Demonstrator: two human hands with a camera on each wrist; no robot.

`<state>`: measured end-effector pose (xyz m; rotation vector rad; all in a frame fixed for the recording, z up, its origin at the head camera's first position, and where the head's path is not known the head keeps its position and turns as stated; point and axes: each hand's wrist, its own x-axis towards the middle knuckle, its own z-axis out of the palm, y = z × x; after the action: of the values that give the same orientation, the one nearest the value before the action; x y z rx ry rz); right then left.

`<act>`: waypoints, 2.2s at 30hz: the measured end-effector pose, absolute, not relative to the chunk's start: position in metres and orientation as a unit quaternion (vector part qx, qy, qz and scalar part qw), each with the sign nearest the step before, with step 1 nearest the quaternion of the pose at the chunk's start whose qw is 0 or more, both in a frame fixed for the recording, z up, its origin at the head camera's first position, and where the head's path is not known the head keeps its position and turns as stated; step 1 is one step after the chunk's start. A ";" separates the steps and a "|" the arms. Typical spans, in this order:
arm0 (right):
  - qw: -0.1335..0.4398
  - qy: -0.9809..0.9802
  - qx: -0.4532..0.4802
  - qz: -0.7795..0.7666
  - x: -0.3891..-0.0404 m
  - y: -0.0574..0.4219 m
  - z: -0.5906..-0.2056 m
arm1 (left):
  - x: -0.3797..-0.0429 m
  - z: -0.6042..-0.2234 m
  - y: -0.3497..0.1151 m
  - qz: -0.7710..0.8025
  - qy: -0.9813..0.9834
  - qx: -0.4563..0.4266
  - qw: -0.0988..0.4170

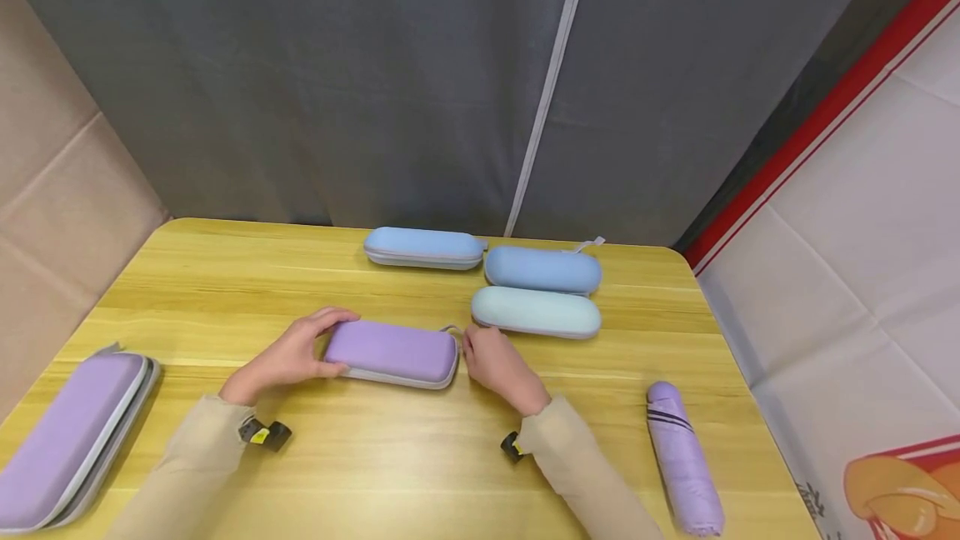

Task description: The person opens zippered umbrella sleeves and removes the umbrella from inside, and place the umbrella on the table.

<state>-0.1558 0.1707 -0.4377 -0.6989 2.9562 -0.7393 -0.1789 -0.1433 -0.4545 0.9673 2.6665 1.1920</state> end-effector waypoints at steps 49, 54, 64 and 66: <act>0.005 0.916 -0.260 -0.305 -0.110 0.119 -0.439 | -0.098 -0.447 -0.094 0.228 0.956 0.125 -0.132; 0.008 0.908 -0.284 -0.309 -0.108 0.115 -0.443 | -0.091 -0.447 -0.082 0.194 0.958 0.117 -0.173; 0.038 0.890 -0.302 -0.338 -0.103 0.116 -0.446 | -0.085 -0.449 -0.070 0.141 0.966 0.105 -0.189; 0.042 0.891 -0.299 -0.339 -0.102 0.116 -0.446 | -0.084 -0.448 -0.069 0.128 0.969 0.106 -0.181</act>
<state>-0.1022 0.1160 -0.4458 -0.9160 2.7258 -1.0383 -0.0844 -0.0689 -0.4478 0.3774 3.4560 0.4565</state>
